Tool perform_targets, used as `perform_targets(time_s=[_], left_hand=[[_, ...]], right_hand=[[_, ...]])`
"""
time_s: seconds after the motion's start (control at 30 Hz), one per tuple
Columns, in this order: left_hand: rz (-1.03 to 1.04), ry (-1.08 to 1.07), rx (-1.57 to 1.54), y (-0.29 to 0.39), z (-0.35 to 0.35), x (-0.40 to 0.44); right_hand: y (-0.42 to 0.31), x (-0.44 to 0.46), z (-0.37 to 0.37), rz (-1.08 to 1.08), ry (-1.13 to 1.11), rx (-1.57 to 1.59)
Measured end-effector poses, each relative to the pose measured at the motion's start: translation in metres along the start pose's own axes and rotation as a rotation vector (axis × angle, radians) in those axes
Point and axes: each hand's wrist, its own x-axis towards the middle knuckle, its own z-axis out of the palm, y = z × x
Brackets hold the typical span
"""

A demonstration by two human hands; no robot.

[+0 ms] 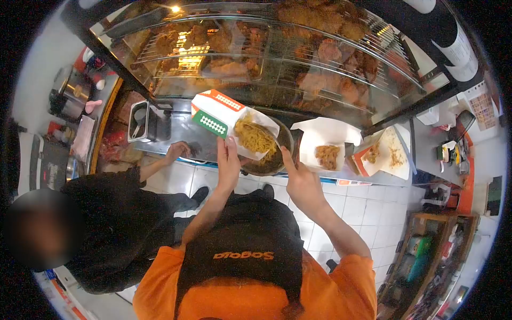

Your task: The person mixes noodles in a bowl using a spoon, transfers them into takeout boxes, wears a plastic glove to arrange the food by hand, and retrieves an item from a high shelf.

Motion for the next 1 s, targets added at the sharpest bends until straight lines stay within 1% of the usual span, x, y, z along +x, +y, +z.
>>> perform_targets(time_s=[0.03, 0.13, 0.17, 0.2, 0.27, 0.3, 0.33, 0.4, 0.47, 0.5, 0.57, 0.63, 0.7, 0.77, 0.87, 0.9, 0.97, 1.0], left_hand=[[-0.004, -0.006, 0.008, -0.004, -0.002, 0.002], [0.020, -0.044, 0.062, -0.030, -0.018, 0.009], [-0.042, -0.049, -0.052, -0.038, -0.024, 0.012], [-0.105, -0.056, -0.164, -0.038, -0.025, 0.013], [-0.133, -0.070, -0.097, -0.041, -0.026, 0.008], [-0.159, -0.077, -0.038, -0.040, -0.025, 0.005], [-0.162, -0.072, -0.042, -0.039, -0.025, 0.003], [-0.179, -0.064, -0.230, -0.031, -0.028, 0.006], [-0.167, -0.050, -0.250, -0.023, -0.033, 0.003], [-0.151, -0.037, -0.272, -0.021, -0.036, 0.002], [-0.141, -0.074, -0.222, -0.018, -0.041, 0.009], [-0.186, -0.039, -0.158, -0.015, -0.040, -0.001], [-0.158, -0.054, -0.170, -0.019, -0.045, 0.006], [-0.155, -0.052, -0.179, -0.025, -0.057, -0.001], [-0.066, 0.093, -0.125, -0.032, -0.076, 0.011], [-0.068, 0.098, -0.122, -0.029, -0.079, 0.013], [-0.022, 0.188, -0.026, -0.020, -0.084, 0.016], [-0.017, 0.155, -0.012, -0.016, -0.090, 0.018]], right_hand=[[-0.002, -0.002, -0.004, -0.028, 0.009, -0.105], [-0.001, 0.003, -0.021, -0.022, 0.055, -0.174], [0.001, 0.004, -0.027, -0.021, 0.055, -0.172], [0.002, 0.004, -0.032, -0.009, 0.107, -0.096], [0.005, 0.003, -0.033, 0.016, 0.195, 0.018], [0.006, 0.002, -0.033, 0.016, 0.192, 0.018], [0.008, 0.001, -0.033, 0.036, 0.219, 0.074], [0.010, 0.000, -0.034, 0.057, 0.256, 0.132], [0.008, -0.005, -0.035, 0.287, 0.192, 0.313], [0.010, -0.007, -0.035, 0.287, 0.185, 0.313], [0.016, -0.007, -0.032, 0.404, 0.133, 0.379], [0.011, -0.006, -0.035, 0.405, 0.110, 0.390], [0.012, 0.000, -0.033, 0.399, 0.113, 0.404], [0.018, -0.005, -0.028, 0.339, 0.075, 0.327], [0.018, -0.001, -0.028, 0.324, 0.031, 0.304], [0.018, -0.001, -0.026, 0.324, 0.026, 0.308], [0.018, 0.001, -0.024, 0.278, 0.050, 0.319], [0.019, 0.003, -0.023, 0.271, 0.044, 0.321]])
